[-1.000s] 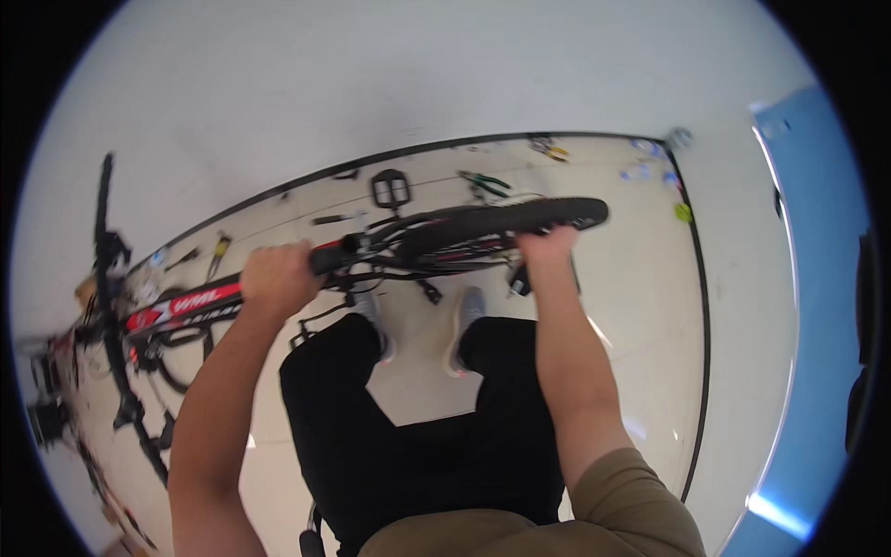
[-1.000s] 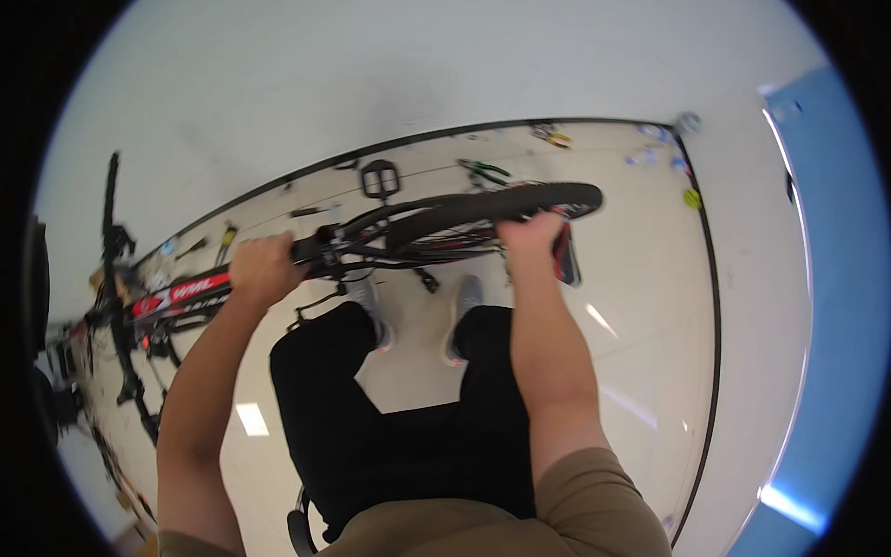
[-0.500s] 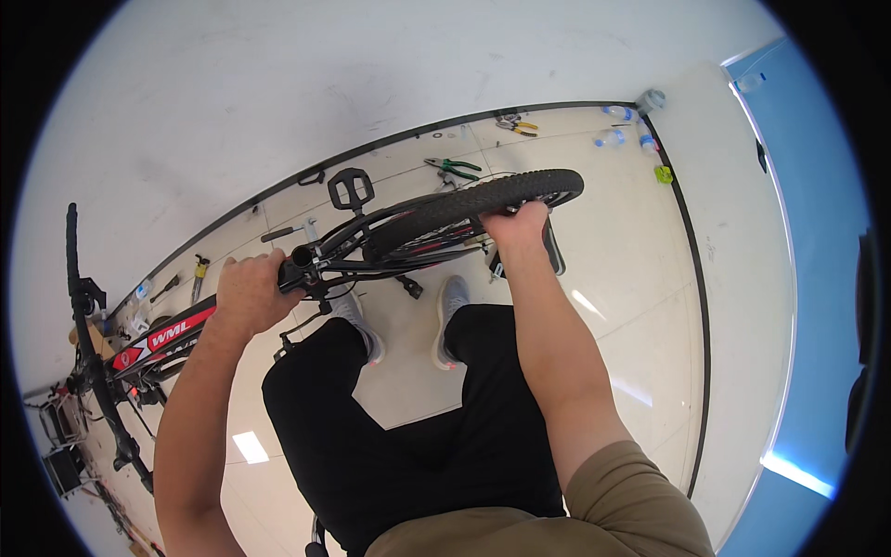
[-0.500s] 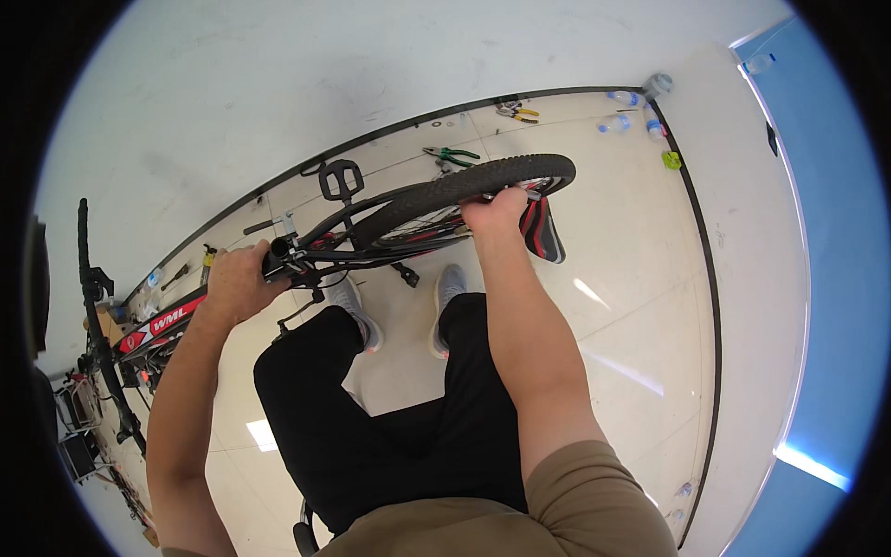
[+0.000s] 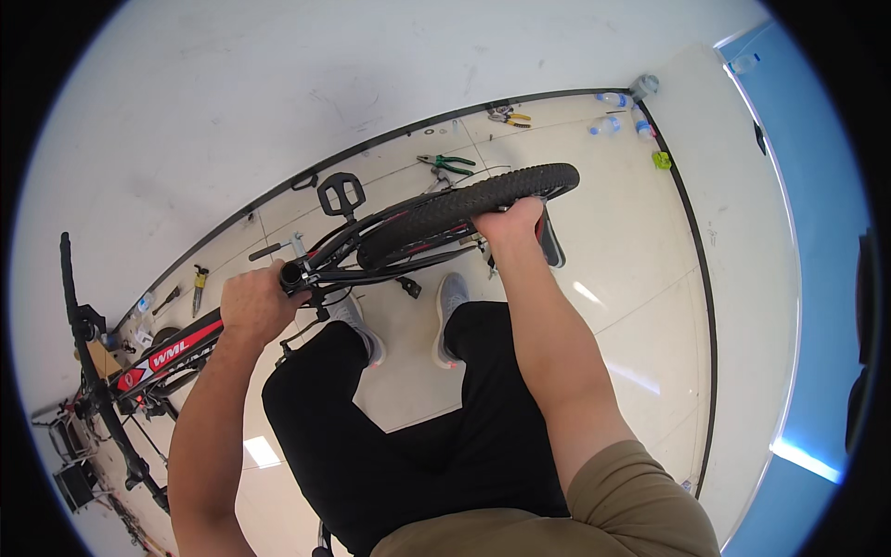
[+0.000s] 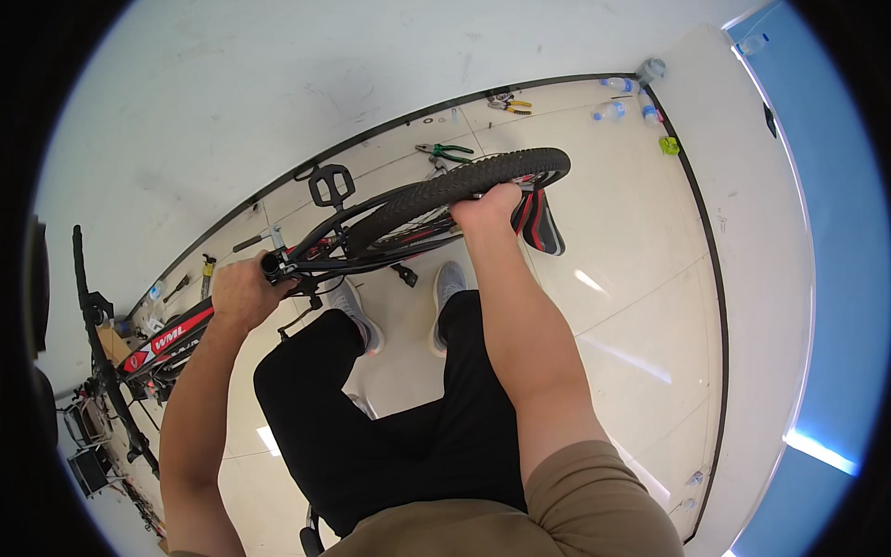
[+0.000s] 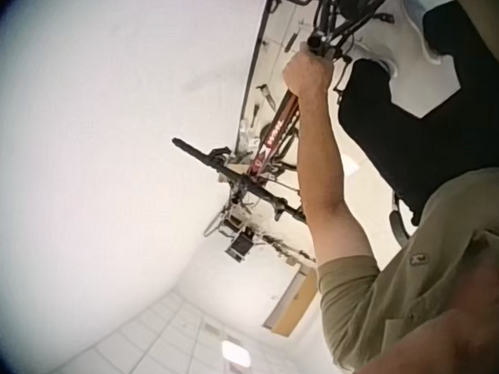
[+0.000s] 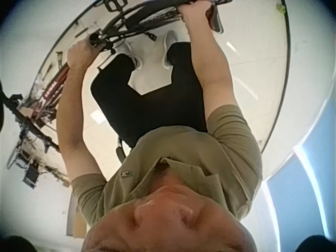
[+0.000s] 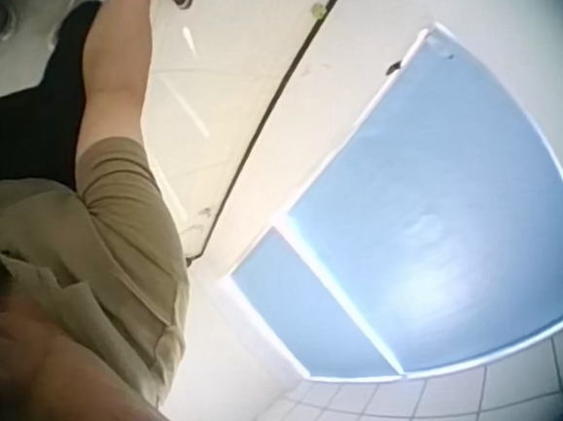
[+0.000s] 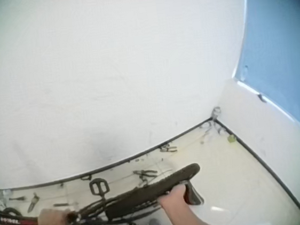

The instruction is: The person removes the rear wheel of a mountain bike using a wrench, then reattaches it and tightens the axle nuts. The person also adjusts the handlebar area and checks the wheel alignment.

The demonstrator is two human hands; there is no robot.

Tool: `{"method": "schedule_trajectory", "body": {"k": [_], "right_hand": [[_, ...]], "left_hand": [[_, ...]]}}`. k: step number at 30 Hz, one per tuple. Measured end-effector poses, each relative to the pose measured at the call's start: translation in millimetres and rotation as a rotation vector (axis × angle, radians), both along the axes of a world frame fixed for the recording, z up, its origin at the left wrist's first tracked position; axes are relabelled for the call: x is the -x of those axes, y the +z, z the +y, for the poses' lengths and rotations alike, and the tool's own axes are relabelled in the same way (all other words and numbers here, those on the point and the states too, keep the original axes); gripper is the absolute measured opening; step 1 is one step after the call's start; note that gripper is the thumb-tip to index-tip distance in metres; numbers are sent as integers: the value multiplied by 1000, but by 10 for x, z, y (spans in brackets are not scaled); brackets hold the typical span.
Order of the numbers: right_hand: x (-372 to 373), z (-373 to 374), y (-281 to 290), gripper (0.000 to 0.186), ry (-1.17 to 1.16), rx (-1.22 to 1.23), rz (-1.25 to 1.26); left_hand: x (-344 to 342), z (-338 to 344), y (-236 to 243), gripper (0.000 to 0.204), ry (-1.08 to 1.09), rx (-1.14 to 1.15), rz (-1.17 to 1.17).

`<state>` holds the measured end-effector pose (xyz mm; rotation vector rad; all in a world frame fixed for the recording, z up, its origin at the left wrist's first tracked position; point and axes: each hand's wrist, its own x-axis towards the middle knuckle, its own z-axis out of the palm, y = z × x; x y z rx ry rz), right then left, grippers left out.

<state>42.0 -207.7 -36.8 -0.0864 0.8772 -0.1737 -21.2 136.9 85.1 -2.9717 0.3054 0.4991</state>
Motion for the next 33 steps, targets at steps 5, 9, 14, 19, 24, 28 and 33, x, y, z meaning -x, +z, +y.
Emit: {"method": "schedule_trajectory", "body": {"k": [5,9,14,19,24,28,33], "right_hand": [[-5,-50,18,35,10,38,28],[-5,-31,30,35,3,39,-1],[-29,-86,13,35,-4,42,5],[-48,-132,90,28,-23,29,55],[-80,-181,40,28,-34,24,72],[-72,-381,-179,32,-25,-13,60],[-65,-515,-164,35,-45,-5,57]], "left_hand": [[-15,-15,14,42,0,0,7],[-13,20,7,43,5,4,4],[-8,22,20,42,4,8,-5],[24,50,-13,41,17,7,-16],[-19,79,-10,51,39,-20,1],[44,111,-33,50,73,-44,-11],[66,120,-51,43,35,-2,-33]]}}
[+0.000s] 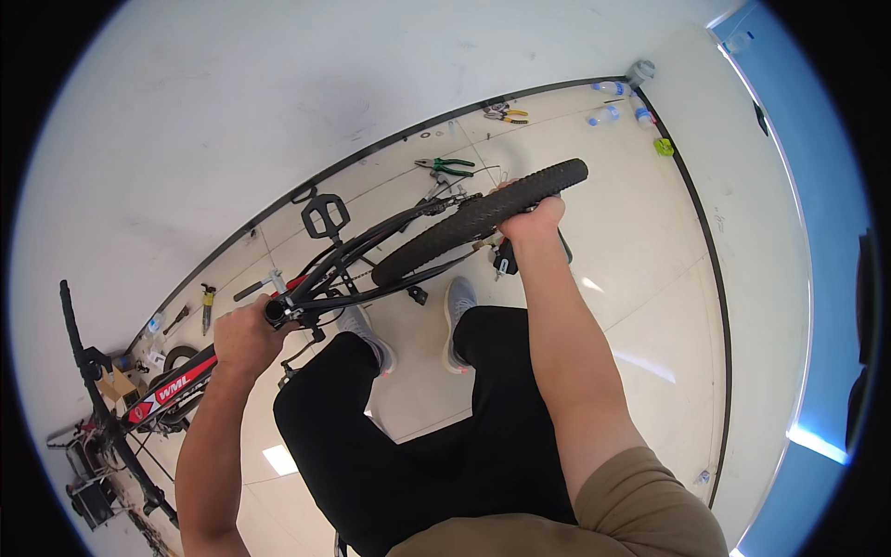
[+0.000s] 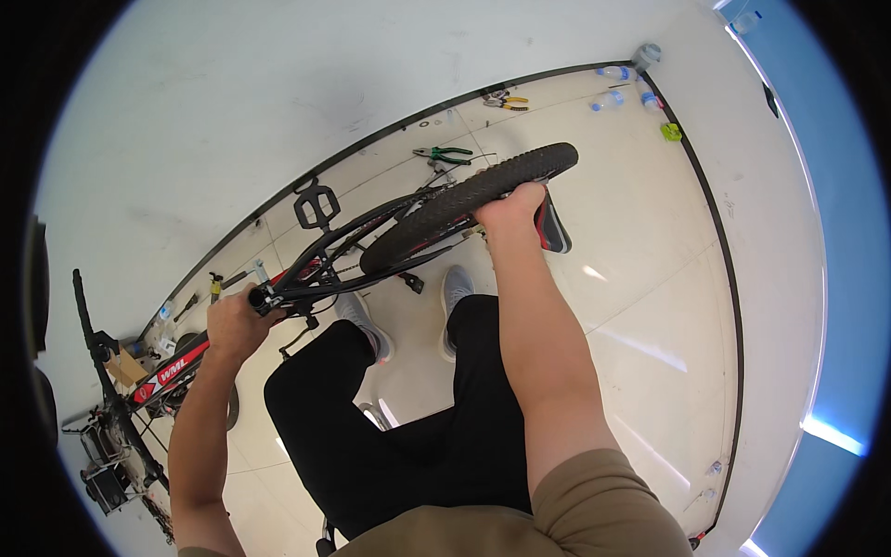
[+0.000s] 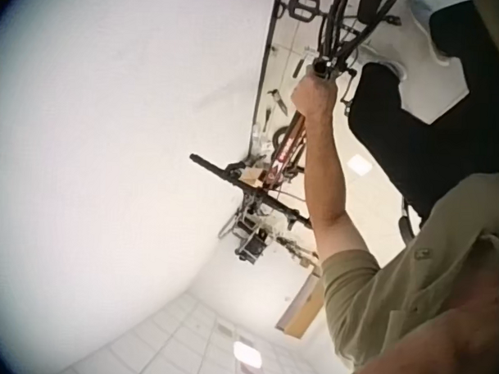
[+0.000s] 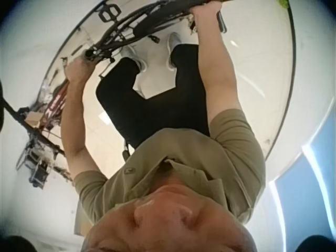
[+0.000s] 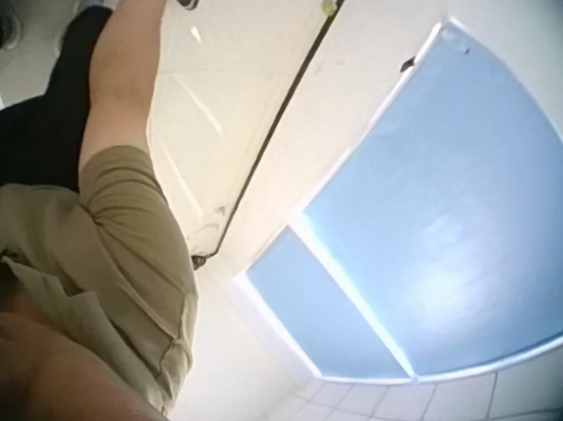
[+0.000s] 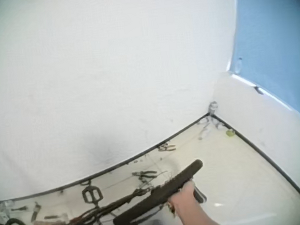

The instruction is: The person removes the rear wheel of a mountain bike using a wrench, then reattaches it and tightens the axle nuts. The person also adjusts the handlebar area and checks the wheel alignment.

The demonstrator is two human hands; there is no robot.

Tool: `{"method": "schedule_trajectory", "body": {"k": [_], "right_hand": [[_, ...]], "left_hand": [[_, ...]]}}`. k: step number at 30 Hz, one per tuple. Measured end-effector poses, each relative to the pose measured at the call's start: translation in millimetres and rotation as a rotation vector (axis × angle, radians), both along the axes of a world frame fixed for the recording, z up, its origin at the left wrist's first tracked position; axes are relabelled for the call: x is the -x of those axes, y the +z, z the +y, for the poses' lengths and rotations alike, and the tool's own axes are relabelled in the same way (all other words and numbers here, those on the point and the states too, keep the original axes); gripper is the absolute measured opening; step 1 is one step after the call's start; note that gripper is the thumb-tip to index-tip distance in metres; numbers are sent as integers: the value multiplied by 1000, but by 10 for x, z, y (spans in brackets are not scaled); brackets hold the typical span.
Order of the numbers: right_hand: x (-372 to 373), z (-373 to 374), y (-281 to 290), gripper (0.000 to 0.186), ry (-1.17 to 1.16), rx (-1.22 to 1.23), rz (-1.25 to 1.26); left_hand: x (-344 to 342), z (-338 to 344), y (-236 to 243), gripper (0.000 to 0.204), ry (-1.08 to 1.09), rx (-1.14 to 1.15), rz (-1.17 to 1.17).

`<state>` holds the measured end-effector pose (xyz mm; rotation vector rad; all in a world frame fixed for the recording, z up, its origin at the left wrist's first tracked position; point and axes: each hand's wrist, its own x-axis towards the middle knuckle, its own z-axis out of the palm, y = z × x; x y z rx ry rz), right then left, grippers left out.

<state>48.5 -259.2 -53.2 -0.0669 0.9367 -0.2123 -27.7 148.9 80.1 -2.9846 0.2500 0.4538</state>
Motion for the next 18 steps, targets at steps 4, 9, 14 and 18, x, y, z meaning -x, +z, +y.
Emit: {"method": "schedule_trajectory", "body": {"k": [4,9,14,18], "right_hand": [[26,-32,46,34,17,8,-16],[132,-92,69,33,15,-20,-63],[215,-56,74,35,33,-1,-81],[257,20,101,31,28,26,-93]], "left_hand": [[-59,14,-61,47,-22,3,43],[-72,-15,-196,48,-21,-19,83],[-66,49,-348,48,-46,-2,66],[-122,-54,-310,43,-34,-72,119]]}}
